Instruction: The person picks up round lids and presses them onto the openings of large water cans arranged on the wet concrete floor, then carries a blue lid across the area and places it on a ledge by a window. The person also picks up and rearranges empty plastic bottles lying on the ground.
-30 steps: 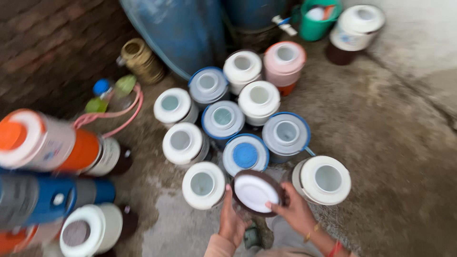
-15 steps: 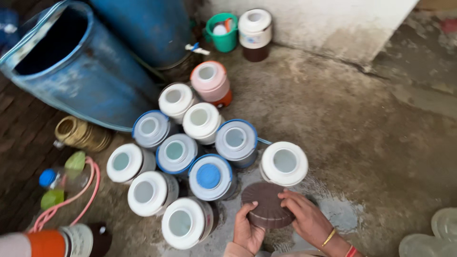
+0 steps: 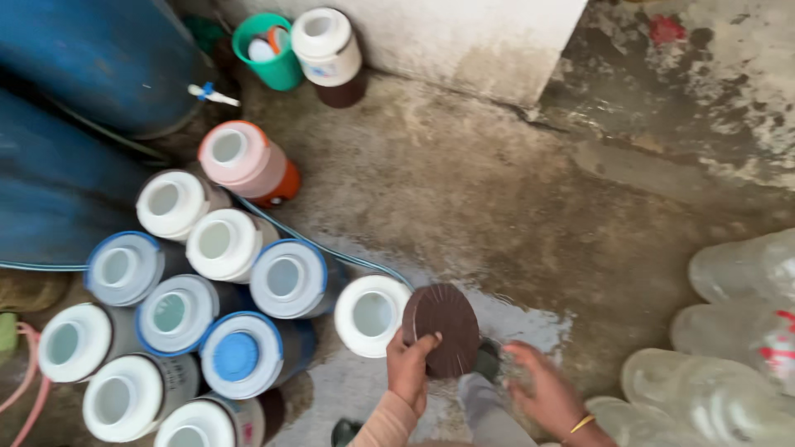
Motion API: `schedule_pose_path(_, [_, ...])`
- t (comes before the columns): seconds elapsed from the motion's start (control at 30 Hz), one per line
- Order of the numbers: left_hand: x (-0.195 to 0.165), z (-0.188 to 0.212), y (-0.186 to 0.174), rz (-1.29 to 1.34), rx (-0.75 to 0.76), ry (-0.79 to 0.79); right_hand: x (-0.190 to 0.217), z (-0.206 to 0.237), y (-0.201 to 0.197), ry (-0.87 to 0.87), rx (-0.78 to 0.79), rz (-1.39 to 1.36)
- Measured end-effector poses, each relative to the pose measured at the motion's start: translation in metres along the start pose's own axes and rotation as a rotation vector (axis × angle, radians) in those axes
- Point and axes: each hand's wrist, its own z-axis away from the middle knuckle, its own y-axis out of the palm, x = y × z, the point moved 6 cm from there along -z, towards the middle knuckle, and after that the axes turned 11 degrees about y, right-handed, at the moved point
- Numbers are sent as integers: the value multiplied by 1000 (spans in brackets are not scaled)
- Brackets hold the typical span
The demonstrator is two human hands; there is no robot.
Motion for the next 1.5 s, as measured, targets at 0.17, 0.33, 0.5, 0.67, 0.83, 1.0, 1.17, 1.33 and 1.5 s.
schedule_pose_path(0.17, [2, -42, 66, -33, -63, 49, -94, -60, -68, 236, 27, -148])
schedule_pose_path(0.33, [-7, -92, 91, 96, -156, 80, -69, -145, -100, 178, 34, -512])
schedule_pose_path(0.5, [-16, -155, 95, 195, -193, 70, 11, -220, -102, 449, 270, -681])
schedule_pose_path(0.67, [-26, -255, 117, 378, -164, -22, 85, -322, -107, 487, 324, -682])
schedule_pose_path(0.83, [-54, -364, 134, 260, -140, -127, 132, -445, -120, 574, 340, -721])
schedule_pose_path(1.0, [-127, -469, 143, -5, -111, -119, 209, -549, -126, 565, 417, -657])
schedule_pose_path(1.17, [-202, -538, 153, 14, -164, 66, 276, -632, -124, 339, 546, -540])
schedule_pose_path(1.33, [-250, -593, 159, 436, -247, -168, 358, -719, -109, -148, 624, -407])
schedule_pose_path(1.5, [-315, -650, 183, 541, -186, 96, 462, -799, -119, -756, 523, 177])
